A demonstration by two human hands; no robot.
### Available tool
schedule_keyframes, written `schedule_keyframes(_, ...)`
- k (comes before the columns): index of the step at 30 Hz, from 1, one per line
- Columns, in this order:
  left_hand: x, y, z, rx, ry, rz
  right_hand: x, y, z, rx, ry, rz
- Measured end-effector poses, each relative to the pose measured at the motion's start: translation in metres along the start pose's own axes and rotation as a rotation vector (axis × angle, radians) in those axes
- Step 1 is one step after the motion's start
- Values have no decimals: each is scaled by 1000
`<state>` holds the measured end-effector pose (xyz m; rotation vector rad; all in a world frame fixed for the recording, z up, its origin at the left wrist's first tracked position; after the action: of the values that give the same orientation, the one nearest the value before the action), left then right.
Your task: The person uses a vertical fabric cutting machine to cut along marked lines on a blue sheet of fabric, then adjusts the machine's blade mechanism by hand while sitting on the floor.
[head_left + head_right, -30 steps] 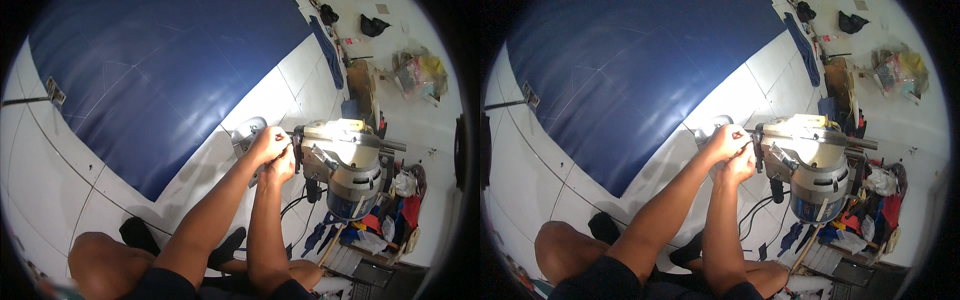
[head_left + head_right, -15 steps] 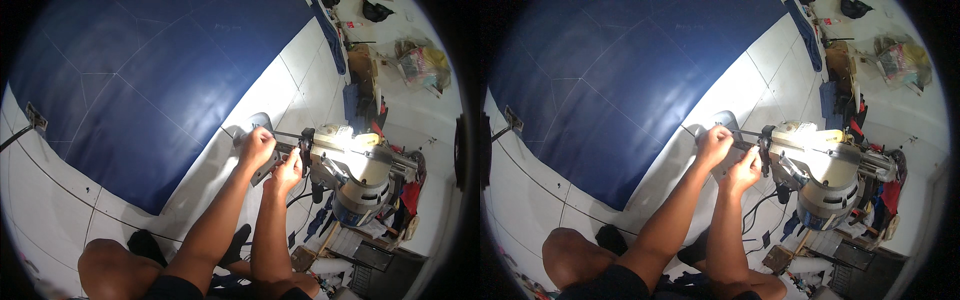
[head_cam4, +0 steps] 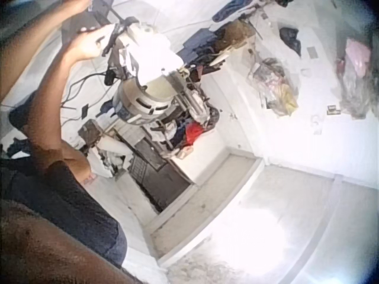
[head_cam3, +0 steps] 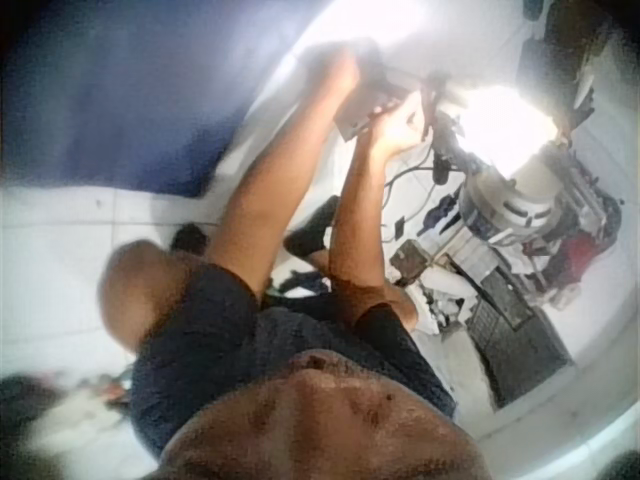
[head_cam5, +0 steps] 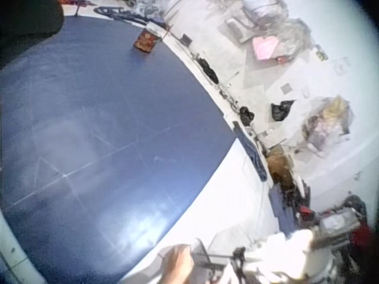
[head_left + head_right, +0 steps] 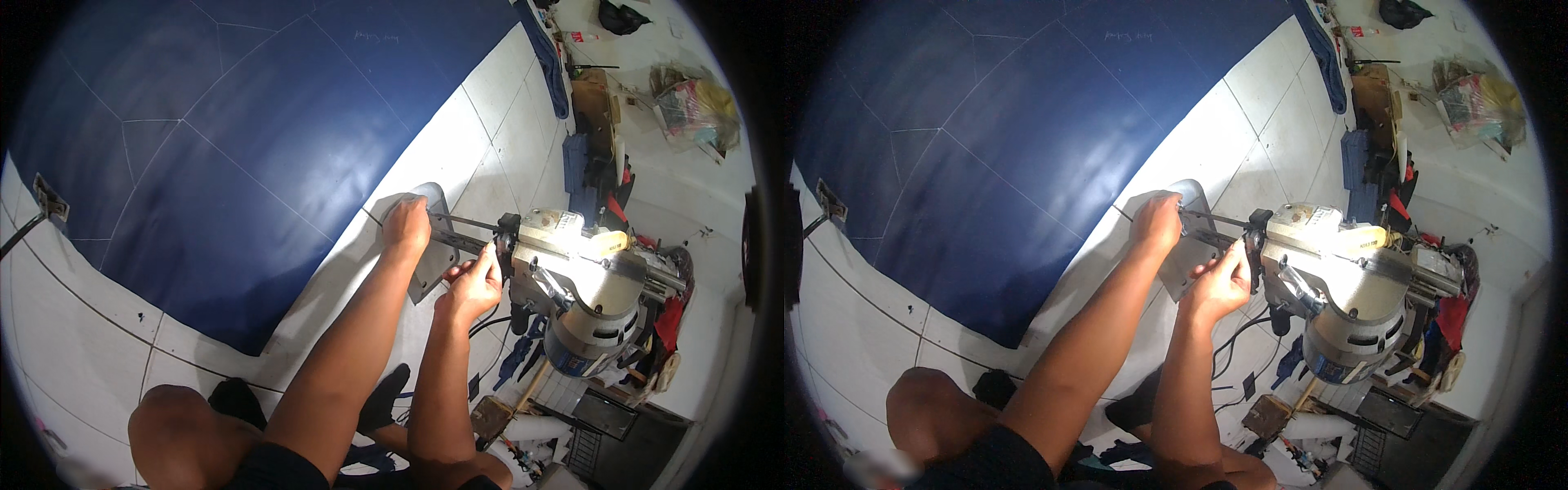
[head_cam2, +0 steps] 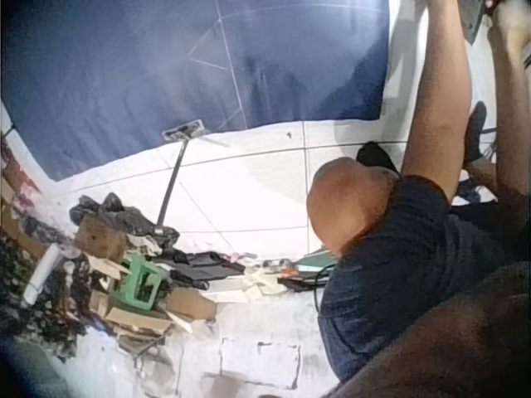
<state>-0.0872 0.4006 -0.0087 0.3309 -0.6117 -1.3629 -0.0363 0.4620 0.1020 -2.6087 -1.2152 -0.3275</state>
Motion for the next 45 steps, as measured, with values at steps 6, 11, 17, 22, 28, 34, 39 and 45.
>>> schedule_keyframes(6,-7,-9,-8,-95,89,83,-5,-4,-5,-21,20,8)
schedule_keyframes(11,-7,-10,-4,-88,64,131,1,-14,3,1,58,5)
schedule_keyframes(17,-7,-13,-5,-131,75,165,-3,-16,-2,71,221,-105)
schedule_keyframes(22,-9,-11,0,-112,57,134,-11,-21,0,-152,45,-36)
schedule_keyframes(28,-7,-13,-1,-80,41,109,-7,-18,-2,-313,3,-124)
schedule_keyframes(34,7,-6,5,-75,-3,73,-1,-9,7,-563,-448,-210)
schedule_keyframes(39,29,25,46,-137,312,-152,13,-11,29,-624,-465,-263)
schedule_keyframes(45,43,44,62,-317,177,-424,5,0,47,-723,-456,-390)
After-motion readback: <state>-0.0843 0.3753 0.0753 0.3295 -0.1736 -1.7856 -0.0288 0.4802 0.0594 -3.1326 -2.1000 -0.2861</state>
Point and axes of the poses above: each hand's wrist, its own y-axis away from the middle knuckle, its own x-axis out of the back of the hand, z = x × y, the point moved 2 cm from there along -y, towards the middle knuckle, and after that the axes turned 6 degrees about x, right-handed, at the moved point
